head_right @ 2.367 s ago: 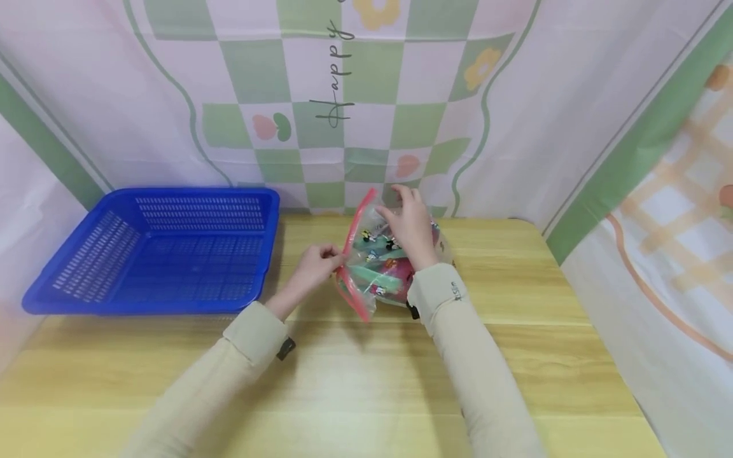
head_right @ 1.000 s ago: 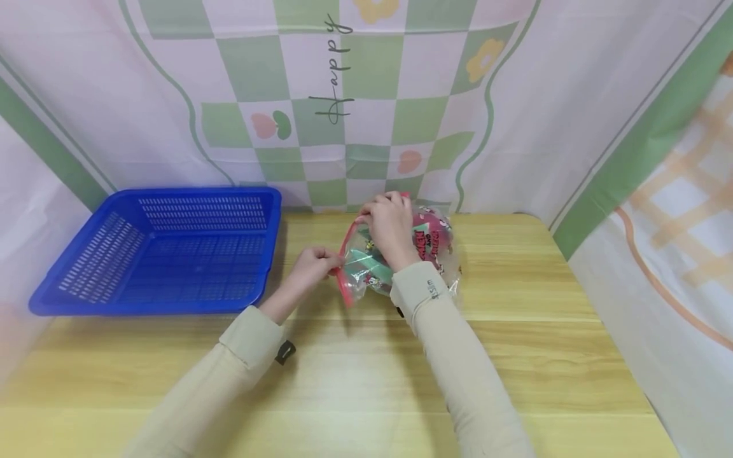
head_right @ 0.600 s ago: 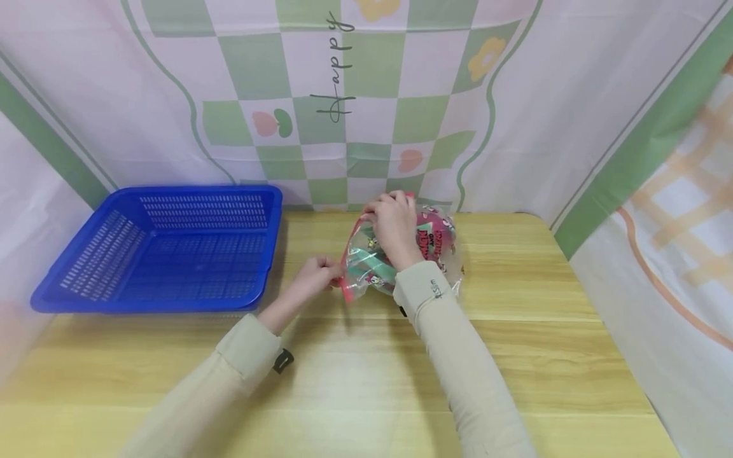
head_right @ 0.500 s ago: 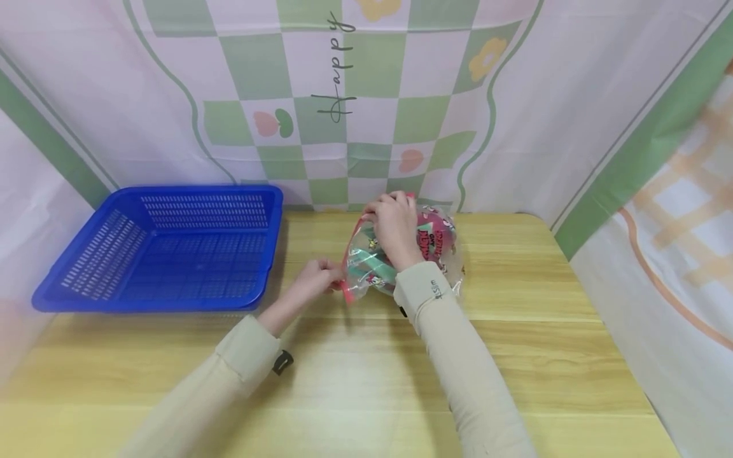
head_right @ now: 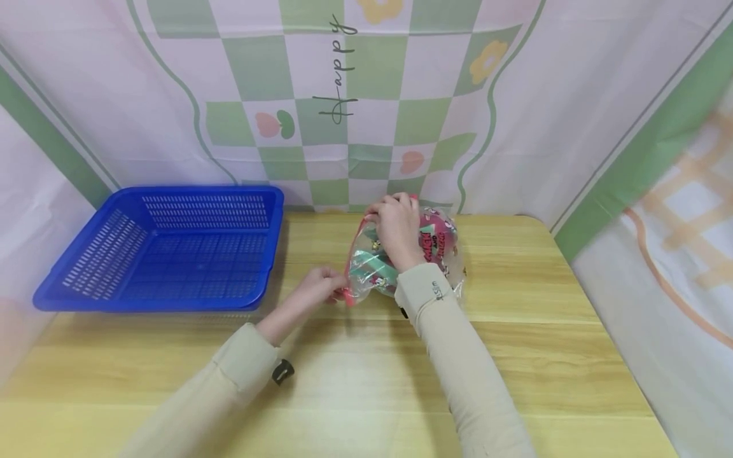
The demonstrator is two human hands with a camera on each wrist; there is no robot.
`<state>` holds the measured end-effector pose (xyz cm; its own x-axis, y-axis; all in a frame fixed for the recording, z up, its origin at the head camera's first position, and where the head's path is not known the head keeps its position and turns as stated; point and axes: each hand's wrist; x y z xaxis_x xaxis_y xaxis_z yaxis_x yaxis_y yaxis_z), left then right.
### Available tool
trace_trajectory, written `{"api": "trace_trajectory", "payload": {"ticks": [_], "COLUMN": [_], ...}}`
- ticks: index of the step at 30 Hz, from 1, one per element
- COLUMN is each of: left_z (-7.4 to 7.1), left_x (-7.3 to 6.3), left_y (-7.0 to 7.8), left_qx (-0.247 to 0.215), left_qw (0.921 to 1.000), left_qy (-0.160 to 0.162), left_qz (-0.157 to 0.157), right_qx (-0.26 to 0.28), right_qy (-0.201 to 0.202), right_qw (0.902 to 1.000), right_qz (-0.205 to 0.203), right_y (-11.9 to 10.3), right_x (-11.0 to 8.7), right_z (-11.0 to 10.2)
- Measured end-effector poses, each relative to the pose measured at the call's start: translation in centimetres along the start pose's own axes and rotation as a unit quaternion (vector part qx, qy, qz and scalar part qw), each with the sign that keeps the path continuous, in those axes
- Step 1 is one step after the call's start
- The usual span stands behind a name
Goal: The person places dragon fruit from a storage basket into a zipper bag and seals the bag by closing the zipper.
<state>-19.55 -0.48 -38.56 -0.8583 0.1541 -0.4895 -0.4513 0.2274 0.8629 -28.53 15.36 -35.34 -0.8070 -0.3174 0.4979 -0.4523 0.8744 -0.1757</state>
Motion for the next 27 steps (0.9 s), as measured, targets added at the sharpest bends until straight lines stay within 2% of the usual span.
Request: {"api": "trace_trajectory", "payload": {"ticks": [8,19,27], "left_z": [-0.3,-1.1,-1.5], "left_x": [0.5,0.4,0.6], "left_y": [-0.2,-0.2,-0.6], "left_qx": [-0.015,-0.009,-0.006], "left_qw": [0.9997,0.9979,0.9977], "left_qy": [-0.015,-0.061,-0.066], "left_qz": [0.014,0.019,0.014], "right_qx": [0.005,0.008,0.014], "right_qy": [0.007,0.012,0.002], "right_qw": [0.9994,0.9991,0.9991], "right_qz": [0.035,0.039,0.04], "right_y": [0.6,1.0,0.7], "right_x": [-0.1,0.0,0.0], "right_z": [-0.3,-0.3,-0.2]}}
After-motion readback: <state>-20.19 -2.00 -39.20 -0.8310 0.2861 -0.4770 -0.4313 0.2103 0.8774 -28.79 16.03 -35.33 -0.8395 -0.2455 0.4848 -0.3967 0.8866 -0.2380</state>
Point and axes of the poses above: each hand's wrist, its own x-axis towards the middle knuckle, its own z-axis out of the palm, y = z × x, and after that the axes turned 8 degrees about -z, right-handed
